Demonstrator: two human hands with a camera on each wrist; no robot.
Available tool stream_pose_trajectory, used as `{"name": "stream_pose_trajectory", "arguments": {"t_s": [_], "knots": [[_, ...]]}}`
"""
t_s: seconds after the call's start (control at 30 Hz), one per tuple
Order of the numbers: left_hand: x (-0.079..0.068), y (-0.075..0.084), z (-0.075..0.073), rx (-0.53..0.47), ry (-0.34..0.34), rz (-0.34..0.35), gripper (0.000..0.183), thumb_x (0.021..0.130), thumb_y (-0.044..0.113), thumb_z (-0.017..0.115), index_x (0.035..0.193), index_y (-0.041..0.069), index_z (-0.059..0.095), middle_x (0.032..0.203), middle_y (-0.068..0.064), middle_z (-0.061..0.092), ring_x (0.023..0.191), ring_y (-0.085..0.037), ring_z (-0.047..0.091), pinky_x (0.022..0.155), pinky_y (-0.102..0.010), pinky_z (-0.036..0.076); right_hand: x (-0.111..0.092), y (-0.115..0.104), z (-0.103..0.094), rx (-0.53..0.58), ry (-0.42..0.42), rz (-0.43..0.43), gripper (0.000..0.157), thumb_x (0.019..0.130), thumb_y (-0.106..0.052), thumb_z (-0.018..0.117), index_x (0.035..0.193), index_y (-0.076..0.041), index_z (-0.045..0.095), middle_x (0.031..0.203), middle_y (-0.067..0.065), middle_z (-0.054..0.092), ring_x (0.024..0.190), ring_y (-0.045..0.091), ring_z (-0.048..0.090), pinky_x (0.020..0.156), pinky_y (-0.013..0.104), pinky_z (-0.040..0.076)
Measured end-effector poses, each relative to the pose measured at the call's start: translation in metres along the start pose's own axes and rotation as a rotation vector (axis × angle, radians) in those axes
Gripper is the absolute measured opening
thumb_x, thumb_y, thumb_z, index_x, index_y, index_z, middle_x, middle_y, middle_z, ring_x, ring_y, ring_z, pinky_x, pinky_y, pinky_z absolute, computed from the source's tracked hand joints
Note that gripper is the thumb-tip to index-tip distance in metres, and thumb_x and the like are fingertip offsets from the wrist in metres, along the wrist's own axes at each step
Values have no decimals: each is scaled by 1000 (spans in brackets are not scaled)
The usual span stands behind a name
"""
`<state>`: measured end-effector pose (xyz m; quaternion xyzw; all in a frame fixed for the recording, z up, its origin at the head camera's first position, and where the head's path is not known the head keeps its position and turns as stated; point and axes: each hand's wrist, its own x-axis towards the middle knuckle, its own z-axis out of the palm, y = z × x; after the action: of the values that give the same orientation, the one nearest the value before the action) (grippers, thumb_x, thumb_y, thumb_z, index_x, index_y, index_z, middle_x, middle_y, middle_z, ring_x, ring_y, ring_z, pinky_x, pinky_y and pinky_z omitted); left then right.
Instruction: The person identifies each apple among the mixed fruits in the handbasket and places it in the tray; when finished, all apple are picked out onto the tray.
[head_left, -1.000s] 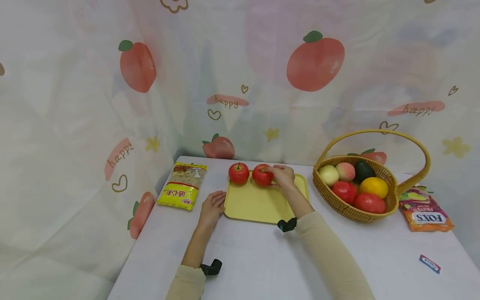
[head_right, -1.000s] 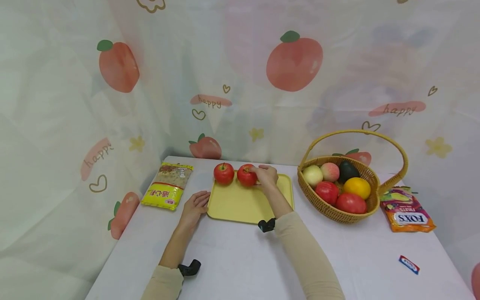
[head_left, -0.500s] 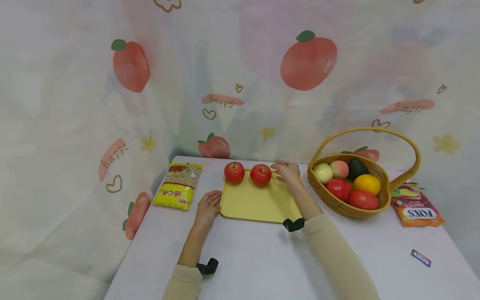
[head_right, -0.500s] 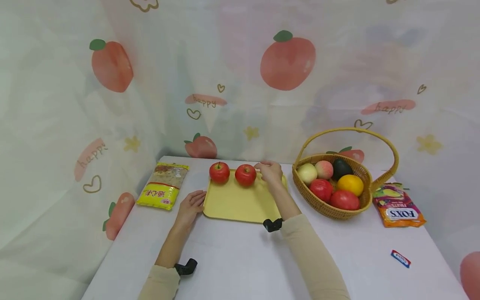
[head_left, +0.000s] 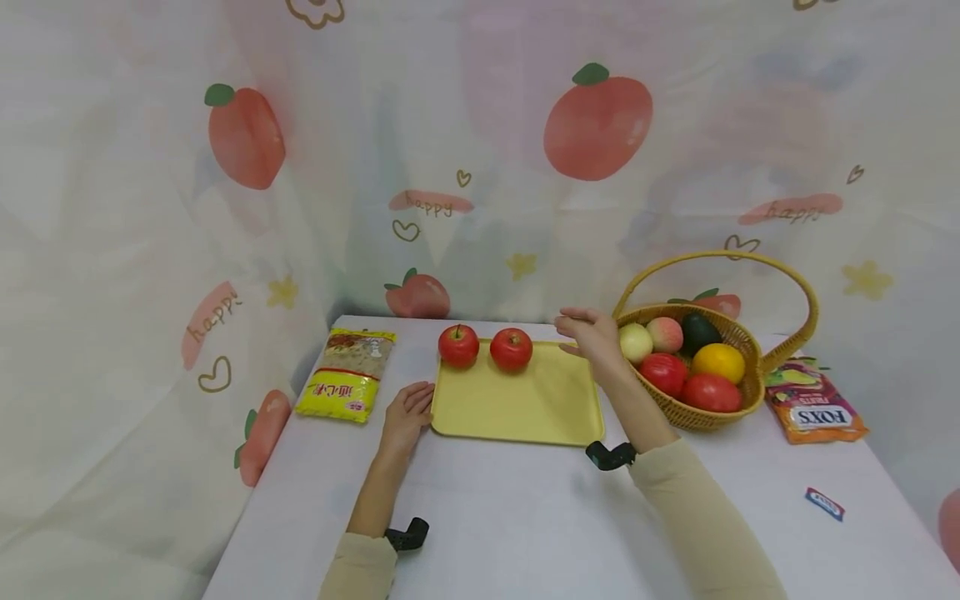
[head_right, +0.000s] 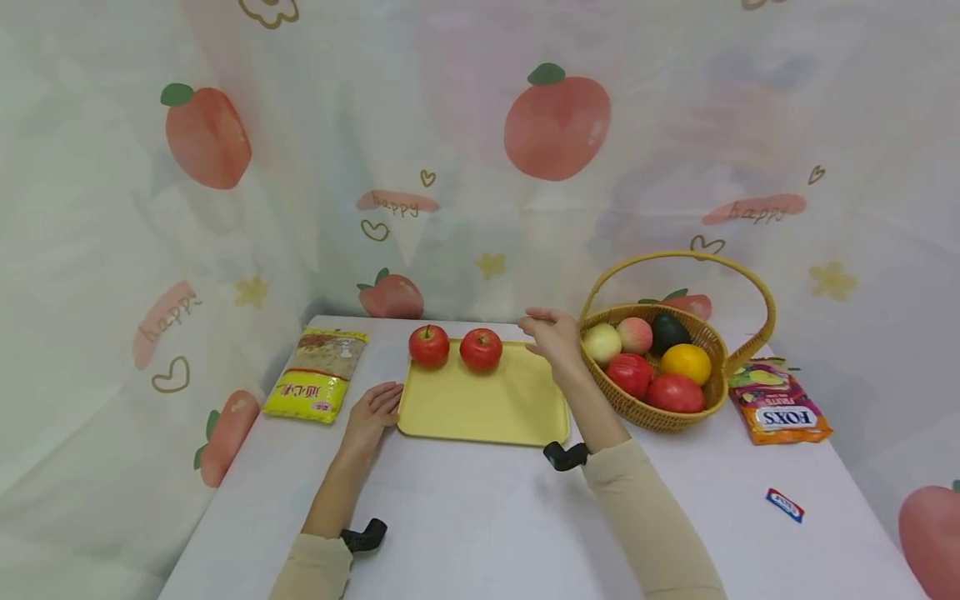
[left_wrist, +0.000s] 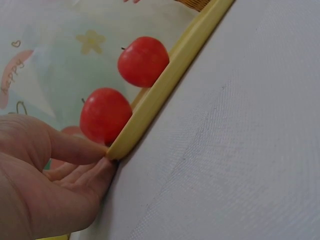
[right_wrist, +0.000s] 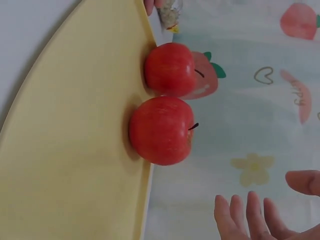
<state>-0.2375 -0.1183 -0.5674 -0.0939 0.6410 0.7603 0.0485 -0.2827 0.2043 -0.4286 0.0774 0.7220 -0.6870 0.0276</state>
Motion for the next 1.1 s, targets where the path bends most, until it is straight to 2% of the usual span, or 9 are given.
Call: {"name": "stream_pose_trajectory", "arguments": {"t_s": [0.1, 0.23, 0.43, 0.6, 0.77, 0.93, 1.03, 1.1], "knots": [[0, 0, 0, 5, 1, -5, 62, 91, -26, 49, 149, -5, 45, 151, -27, 52, 144, -37, 48, 118, -45, 42, -5, -5, -10, 15, -3, -4, 50, 103, -18, 64, 147, 2, 52, 138, 19, 62, 127, 29, 61, 107, 48, 54], [-1, 1, -1, 14, 4, -17, 61, 92, -25, 50, 149, -4, 46, 151, -25, 52, 144, -35, 49, 118, -45, 42, -12, -12, -23, 9, -2, 6, 50, 103, -19, 64, 146, 3, 51, 136, 17, 61, 119, 22, 63, 103, 48, 56], [-2, 3, -1, 17, 6, -12, 61, 91, -25, 50, 148, -3, 47, 151, -25, 53, 143, -35, 50, 117, -44, 43, -20, -18, -50, -46, 1, 24, 55, 105, -24, 62, 152, 0, 47, 153, 23, 48, 131, 29, 57, 99, 41, 57], [-3, 3, 0, 10, 2, -8, 61, 91, -25, 51, 149, -5, 46, 151, -25, 53, 144, -35, 49, 117, -43, 43, -25, -17, -73, -68, 13, 51, 60, 106, -30, 60, 155, 0, 43, 156, 24, 45, 122, 22, 62, 101, 44, 55], [-3, 1, 0, 1, -12, -3, 62, 91, -25, 50, 150, -6, 44, 152, -27, 51, 144, -37, 48, 118, -44, 42, -31, -17, -95, -140, 36, 69, 63, 105, -35, 61, 154, 1, 44, 154, 22, 45, 122, 28, 65, 98, 42, 57], [-5, 2, 1, -6, -17, -1, 62, 90, -26, 49, 149, -7, 44, 152, -28, 51, 144, -38, 48, 118, -45, 41, -37, -19, -114, -209, 49, 76, 65, 104, -35, 63, 153, 3, 44, 142, 15, 52, 101, 13, 74, 92, 39, 60], [-5, 2, 1, -10, -17, -1, 63, 90, -26, 49, 149, -7, 44, 152, -28, 50, 144, -38, 48, 118, -45, 41, -39, -21, -124, -231, 46, 74, 64, 103, -35, 65, 151, 4, 46, 124, 1, 62, 88, 4, 74, 91, 37, 61], [-5, 1, 0, -11, -14, -1, 63, 90, -26, 49, 150, -7, 43, 152, -28, 50, 144, -38, 48, 118, -45, 41, -39, -22, -130, -249, 38, 75, 64, 103, -35, 65, 150, 4, 47, 112, -6, 66, 85, 2, 73, 92, 37, 61]]}}
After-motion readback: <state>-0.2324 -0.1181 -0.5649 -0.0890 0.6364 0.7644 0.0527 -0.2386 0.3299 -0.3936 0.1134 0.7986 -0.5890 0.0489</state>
